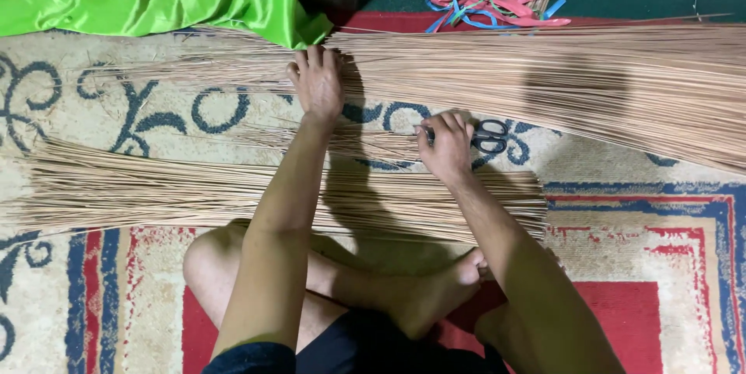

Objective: Assembling a broom by aligning and tying together palm leaf midribs

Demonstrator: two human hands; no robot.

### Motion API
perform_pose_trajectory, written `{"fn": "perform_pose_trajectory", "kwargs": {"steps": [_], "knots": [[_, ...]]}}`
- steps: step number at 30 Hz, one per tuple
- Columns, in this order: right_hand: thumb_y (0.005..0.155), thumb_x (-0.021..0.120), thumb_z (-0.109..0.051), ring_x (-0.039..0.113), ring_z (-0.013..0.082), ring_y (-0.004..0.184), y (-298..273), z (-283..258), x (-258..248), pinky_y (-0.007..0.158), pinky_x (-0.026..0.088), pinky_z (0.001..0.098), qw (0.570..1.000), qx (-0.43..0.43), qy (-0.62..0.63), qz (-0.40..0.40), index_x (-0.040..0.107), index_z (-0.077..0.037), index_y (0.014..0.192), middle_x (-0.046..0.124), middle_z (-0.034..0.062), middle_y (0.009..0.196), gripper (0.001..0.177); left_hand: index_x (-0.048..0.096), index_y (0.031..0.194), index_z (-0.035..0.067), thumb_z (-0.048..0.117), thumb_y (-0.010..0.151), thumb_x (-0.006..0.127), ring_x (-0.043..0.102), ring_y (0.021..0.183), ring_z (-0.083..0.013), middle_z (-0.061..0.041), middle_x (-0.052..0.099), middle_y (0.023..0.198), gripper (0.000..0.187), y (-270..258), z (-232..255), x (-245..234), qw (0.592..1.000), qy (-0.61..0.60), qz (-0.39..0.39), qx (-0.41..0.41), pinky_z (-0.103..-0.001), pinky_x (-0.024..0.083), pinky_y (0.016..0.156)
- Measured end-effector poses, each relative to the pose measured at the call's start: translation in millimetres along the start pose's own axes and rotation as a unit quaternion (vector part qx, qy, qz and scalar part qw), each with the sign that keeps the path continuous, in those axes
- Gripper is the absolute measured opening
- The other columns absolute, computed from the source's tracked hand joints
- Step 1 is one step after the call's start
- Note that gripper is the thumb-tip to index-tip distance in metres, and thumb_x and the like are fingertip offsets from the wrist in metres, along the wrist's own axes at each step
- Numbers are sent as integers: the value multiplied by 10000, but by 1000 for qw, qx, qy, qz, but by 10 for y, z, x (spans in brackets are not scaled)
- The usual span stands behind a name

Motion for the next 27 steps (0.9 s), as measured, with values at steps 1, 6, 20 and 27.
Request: {"fn": "perform_pose_trajectory", "kwargs": {"steps": [1, 6, 20, 27], "knots": [[834, 775, -249, 614, 232, 950, 13, -35, -26, 833, 414, 400, 1000, -2, 0, 4, 708, -181, 950, 615, 1, 881, 151, 610, 987, 185, 339, 991, 643, 431, 1123, -296, -42, 481, 1120, 158, -60, 19, -120, 1000, 0, 5, 1, -499, 318, 975], [818, 778, -233, 616, 221, 942, 25, -204, -199, 826, 414, 394, 999, -2, 6, 37, 708, -187, 962, 620, -11, 894, 166, 506, 1052, 200, 153, 929, 580, 608, 1025, -219, -9, 657, 977, 150, -417, 147, -461, 997, 7, -25, 79, -451, 341, 994], [981, 612, -159, 521, 304, 1285, -386, -1126, -388, 1111, 352, 474, 982, -170, -17, -83, 629, -83, 1254, 607, 80, 1228, 283, 650, 1092, 202, 132, 911, 590, 769, 883, -328, -70, 691, 1140, 203, -1717, 668, -1182, 957, -42, -278, 65, -446, 618, 763], [962, 617, -234, 598, 269, 928, -707, -629, -270, 954, 446, 427, 968, -234, -80, -51, 646, -128, 925, 563, 50, 876, 115, 675, 1111, 207, 107, 919, 541, 753, 867, -392, -96, 645, 1029, 255, -2128, 234, -1394, 959, -78, -253, 104, -495, 626, 740]]}}
Point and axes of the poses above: each hand's wrist, its own y-axis towards the middle knuckle, its own x-axis out of the palm, z = x × y, the point moved 7 cm from there along y, towards the middle knuckle
